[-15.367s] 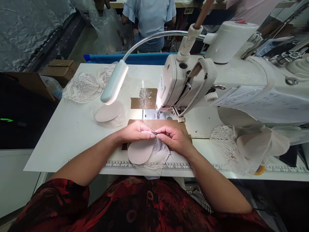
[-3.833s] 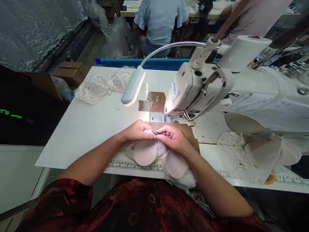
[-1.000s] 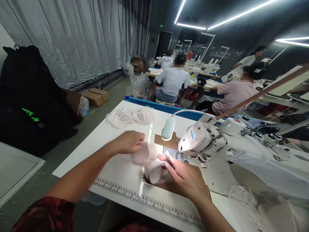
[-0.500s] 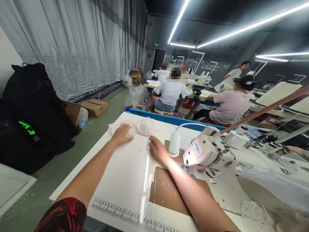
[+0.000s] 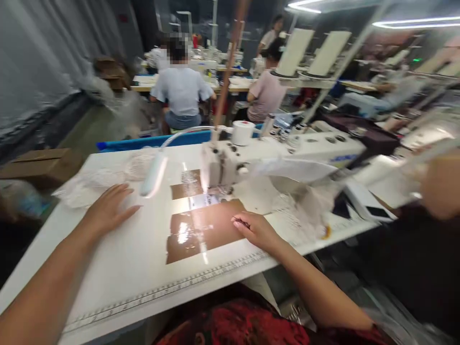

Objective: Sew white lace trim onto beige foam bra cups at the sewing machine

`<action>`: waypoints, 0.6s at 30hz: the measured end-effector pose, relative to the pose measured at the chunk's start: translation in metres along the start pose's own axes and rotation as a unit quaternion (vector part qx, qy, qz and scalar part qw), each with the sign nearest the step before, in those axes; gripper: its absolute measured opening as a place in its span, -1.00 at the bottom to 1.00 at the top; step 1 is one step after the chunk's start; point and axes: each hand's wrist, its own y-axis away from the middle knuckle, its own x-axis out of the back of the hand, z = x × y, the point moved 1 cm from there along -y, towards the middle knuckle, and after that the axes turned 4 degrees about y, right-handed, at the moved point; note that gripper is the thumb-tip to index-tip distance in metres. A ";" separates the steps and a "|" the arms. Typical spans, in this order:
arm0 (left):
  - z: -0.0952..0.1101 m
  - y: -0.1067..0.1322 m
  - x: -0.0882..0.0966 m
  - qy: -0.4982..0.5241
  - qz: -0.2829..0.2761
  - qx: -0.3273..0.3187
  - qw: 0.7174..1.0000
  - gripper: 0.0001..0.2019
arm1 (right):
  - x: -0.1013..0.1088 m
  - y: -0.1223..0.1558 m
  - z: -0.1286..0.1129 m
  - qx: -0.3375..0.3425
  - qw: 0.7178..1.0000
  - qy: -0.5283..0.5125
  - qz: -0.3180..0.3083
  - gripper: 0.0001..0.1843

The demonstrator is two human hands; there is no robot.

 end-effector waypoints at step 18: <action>0.177 0.043 -0.037 0.342 -0.236 -0.085 0.906 -0.53 | 0.043 0.085 0.066 -0.171 0.965 0.119 0.162 -0.85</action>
